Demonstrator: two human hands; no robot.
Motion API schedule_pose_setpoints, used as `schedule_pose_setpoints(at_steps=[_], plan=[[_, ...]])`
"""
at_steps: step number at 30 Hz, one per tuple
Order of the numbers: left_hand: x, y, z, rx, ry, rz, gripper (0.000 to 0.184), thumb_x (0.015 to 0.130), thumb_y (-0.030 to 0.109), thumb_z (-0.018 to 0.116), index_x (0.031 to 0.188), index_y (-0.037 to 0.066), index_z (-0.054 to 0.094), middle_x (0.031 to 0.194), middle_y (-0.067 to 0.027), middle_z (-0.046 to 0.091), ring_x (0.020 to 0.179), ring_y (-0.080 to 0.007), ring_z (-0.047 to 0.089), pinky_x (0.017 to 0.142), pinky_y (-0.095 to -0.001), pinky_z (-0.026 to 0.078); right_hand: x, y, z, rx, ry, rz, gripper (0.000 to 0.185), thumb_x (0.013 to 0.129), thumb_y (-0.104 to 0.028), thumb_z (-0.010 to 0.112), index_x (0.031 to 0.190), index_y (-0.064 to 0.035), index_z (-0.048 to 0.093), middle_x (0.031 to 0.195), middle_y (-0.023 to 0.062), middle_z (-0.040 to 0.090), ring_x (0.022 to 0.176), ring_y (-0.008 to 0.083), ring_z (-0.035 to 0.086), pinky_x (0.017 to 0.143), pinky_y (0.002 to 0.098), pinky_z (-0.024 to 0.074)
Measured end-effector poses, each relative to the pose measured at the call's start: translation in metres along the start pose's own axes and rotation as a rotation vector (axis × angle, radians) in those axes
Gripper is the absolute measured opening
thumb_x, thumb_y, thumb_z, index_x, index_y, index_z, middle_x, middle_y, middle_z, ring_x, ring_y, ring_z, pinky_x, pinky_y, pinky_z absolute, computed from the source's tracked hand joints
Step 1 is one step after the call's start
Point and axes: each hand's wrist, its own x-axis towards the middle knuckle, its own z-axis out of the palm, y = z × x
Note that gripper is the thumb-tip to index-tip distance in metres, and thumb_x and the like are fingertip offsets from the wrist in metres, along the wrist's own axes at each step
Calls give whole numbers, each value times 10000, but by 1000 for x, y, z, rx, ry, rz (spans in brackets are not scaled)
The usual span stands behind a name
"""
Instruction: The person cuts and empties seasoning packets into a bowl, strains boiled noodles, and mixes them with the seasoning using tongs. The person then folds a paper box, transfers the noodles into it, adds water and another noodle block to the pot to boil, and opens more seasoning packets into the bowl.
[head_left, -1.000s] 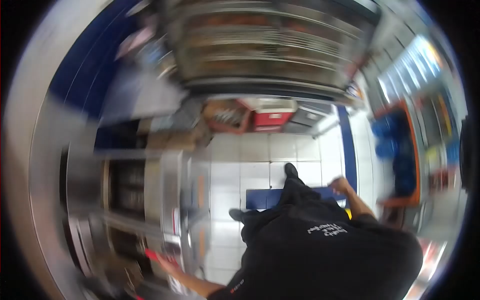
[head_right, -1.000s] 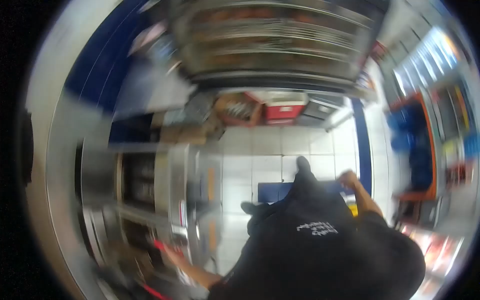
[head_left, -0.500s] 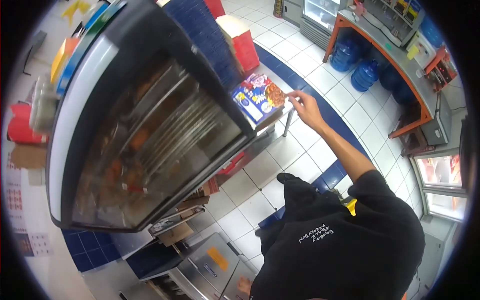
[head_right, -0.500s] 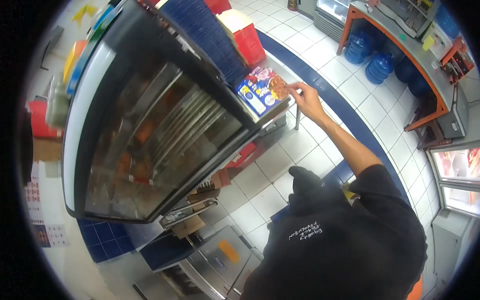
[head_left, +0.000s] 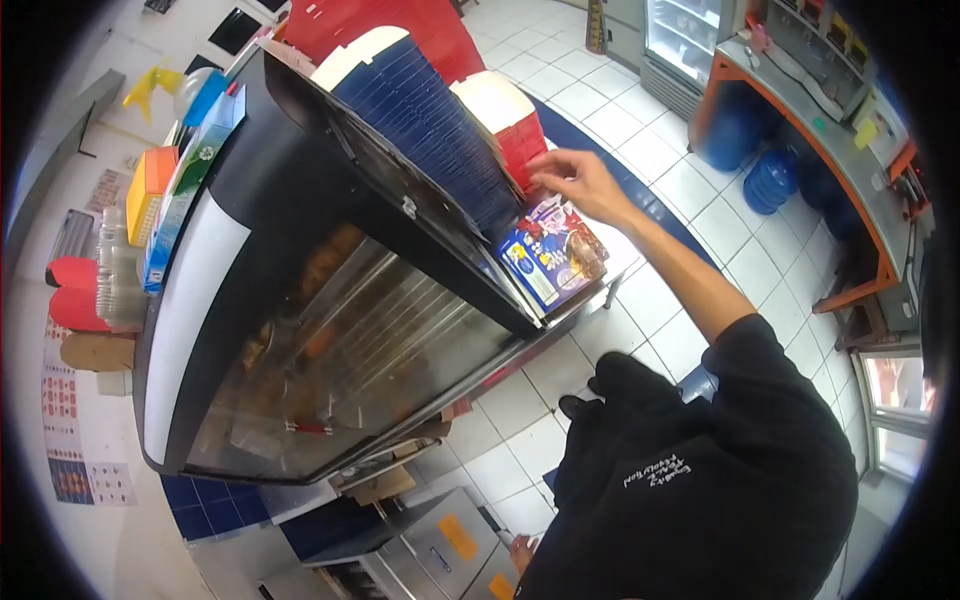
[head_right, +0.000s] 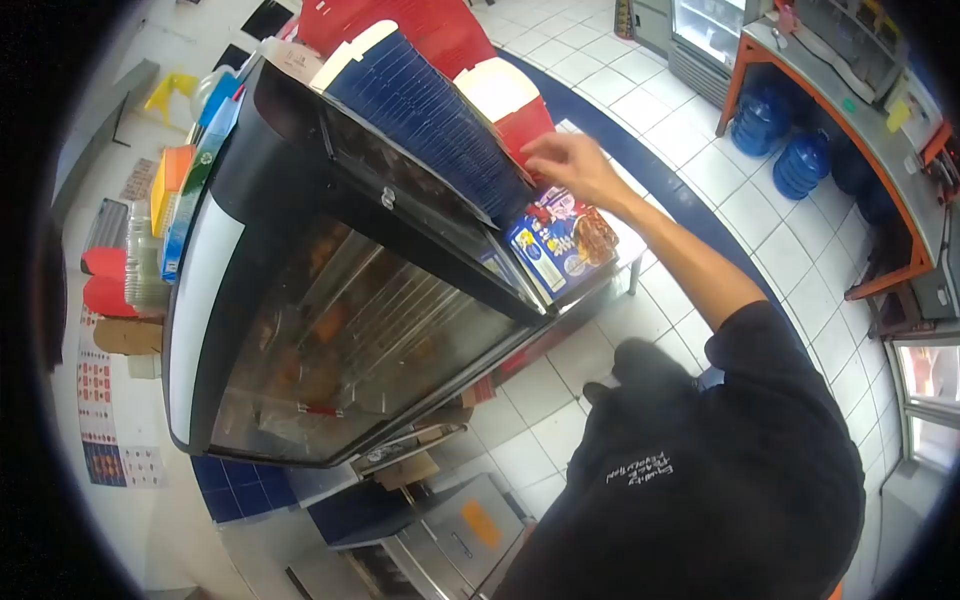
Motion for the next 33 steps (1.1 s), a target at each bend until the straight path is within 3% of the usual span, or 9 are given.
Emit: schedule_pose_setpoints(at_steps=[5,9,11,14,18,23,25,29,33], plan=[[-14,16,54,52,-47,123,434,1090,265,581,1475,69,538,1328,-126,681,1114,-283,714,858,-397,569,-3,48,-54,-192,-107,330,326,1027,-342,744,1019,-16,758,862,55,762,790,95,693,693,268,529],[-59,75,160,205,-15,415,377,1056,192,631,1398,34,616,1178,-134,726,969,-213,734,805,-335,569,-48,188,-58,-771,-238,88,611,1002,-436,729,1288,102,684,1021,202,773,881,211,742,795,352,588],[-113,136,239,312,-43,648,354,1059,167,666,1380,20,639,1166,-146,733,999,-214,711,893,-352,570,-47,171,-51,-168,-295,745,686,987,-402,742,1378,146,611,1089,248,761,903,228,747,825,359,598],[-190,234,355,444,-150,919,487,1009,214,747,1433,13,612,1266,-208,715,1181,-332,699,1046,-425,528,-45,179,-45,53,-338,796,653,1018,-416,750,1383,108,614,1091,149,767,916,158,729,808,297,590],[-236,344,475,606,-29,1436,795,906,244,841,1567,10,466,1541,-275,518,1436,-451,505,1194,-474,413,-54,152,-40,197,-403,585,465,1026,-196,689,1444,-17,592,1196,145,717,1085,180,692,940,336,576],[-226,394,533,687,95,1440,803,951,149,765,1624,-22,363,1625,-293,442,1474,-479,472,1213,-492,398,-67,142,-37,685,-553,711,443,997,-104,645,1437,-57,625,1186,140,703,1192,208,650,1020,366,539],[-218,397,533,696,66,1401,690,1015,89,655,1630,-18,361,1634,-295,446,1487,-463,474,1198,-465,417,-71,157,-40,204,-432,243,399,973,-156,676,1360,-64,658,1216,157,692,1092,262,691,989,384,546],[-216,386,532,655,85,1330,679,1017,16,612,1643,-11,350,1639,-341,411,1518,-483,424,1218,-491,396,-72,201,-35,-7,-284,707,531,846,-192,823,1225,133,642,1149,251,743,1017,339,743,902,434,587],[-220,382,537,643,97,1357,665,1030,25,598,1646,-6,349,1615,-334,450,1497,-481,455,1211,-493,405,-49,192,-35,-17,-411,866,646,878,-262,851,1331,130,611,1298,227,719,1167,274,720,962,388,578]])
